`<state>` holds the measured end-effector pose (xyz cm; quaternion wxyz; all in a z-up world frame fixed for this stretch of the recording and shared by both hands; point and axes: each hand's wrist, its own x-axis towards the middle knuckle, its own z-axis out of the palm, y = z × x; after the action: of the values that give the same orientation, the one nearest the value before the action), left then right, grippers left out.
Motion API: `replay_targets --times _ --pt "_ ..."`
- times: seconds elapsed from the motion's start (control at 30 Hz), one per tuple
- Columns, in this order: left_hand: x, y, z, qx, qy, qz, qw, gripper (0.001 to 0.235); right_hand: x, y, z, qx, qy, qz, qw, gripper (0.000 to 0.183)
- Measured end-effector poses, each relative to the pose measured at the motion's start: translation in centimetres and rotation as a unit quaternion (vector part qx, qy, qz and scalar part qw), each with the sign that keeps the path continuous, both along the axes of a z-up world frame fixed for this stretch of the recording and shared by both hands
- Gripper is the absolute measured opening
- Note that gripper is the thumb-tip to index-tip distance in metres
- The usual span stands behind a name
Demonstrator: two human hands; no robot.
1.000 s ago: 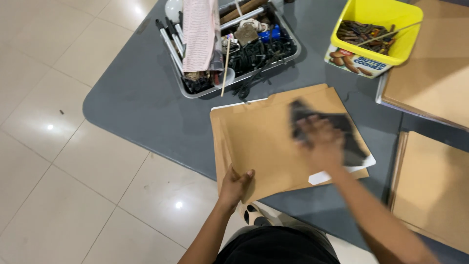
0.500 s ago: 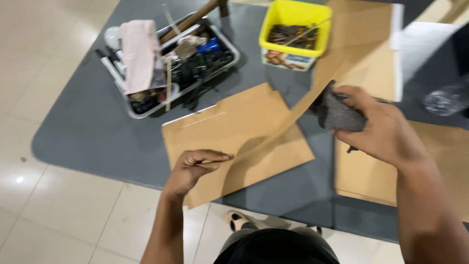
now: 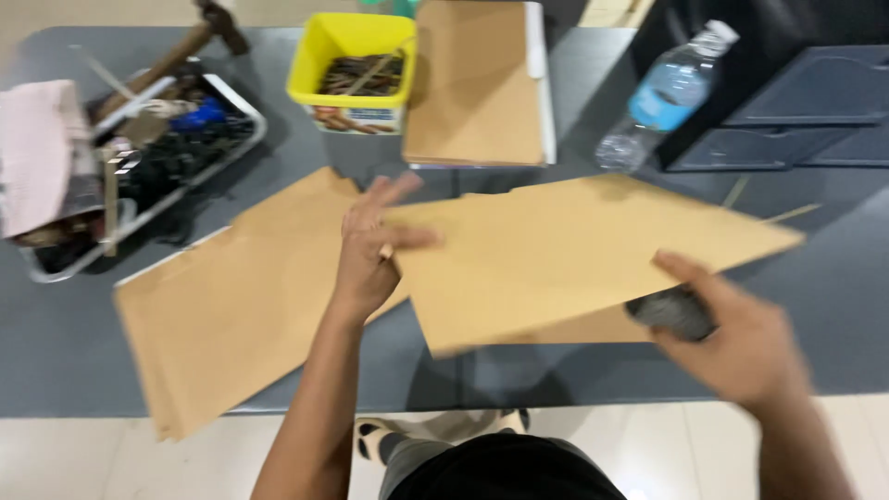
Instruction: The person wipes the surface of several brown manila folders using a dark cloth. They handle the folders one by one, wiping the top surface and occasionally flipping them over to clean the other side. The folders are stacked on a grey table alongside a yellow container and a tray of miscellaneous items.
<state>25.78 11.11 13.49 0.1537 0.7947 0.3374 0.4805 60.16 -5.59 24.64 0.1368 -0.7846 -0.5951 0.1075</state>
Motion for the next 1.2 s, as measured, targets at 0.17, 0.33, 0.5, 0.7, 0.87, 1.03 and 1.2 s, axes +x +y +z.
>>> replay_targets --times 0.17,0.33,0.5,0.7,0.87,1.03,1.2 --pt "8.1 0.3 -8.2 -0.496 -0.368 -0.027 0.786 0.058 5.5 -2.5 -11.6 0.036 0.076 0.051 0.995 0.085" --pt "9.8 -1.9 -13.8 -0.516 -0.219 0.045 0.827 0.076 7.8 -2.3 -13.2 -0.122 0.096 0.080 0.985 0.099" --pt "10.2 -4.2 -11.1 -0.439 -0.064 0.168 0.880 0.069 14.3 -2.5 -9.7 -0.183 0.287 0.109 0.934 0.076" --pt "11.5 -5.3 -10.1 -0.365 0.116 0.237 0.893 0.076 23.4 3.6 -19.7 -0.078 0.127 -0.126 0.981 0.080" --pt "10.9 -4.9 -12.4 -0.345 0.133 0.223 0.902 0.078 28.3 4.8 -26.3 -0.214 0.039 -0.086 0.972 0.086" --pt "11.2 -4.8 -11.1 -0.456 0.113 0.214 0.856 0.081 29.5 5.0 -25.7 -0.255 0.022 -0.065 0.965 0.083" --pt "11.9 -4.8 -8.7 -0.514 0.109 0.223 0.821 0.081 25.8 5.8 -24.5 -0.280 0.047 -0.121 0.951 0.084"
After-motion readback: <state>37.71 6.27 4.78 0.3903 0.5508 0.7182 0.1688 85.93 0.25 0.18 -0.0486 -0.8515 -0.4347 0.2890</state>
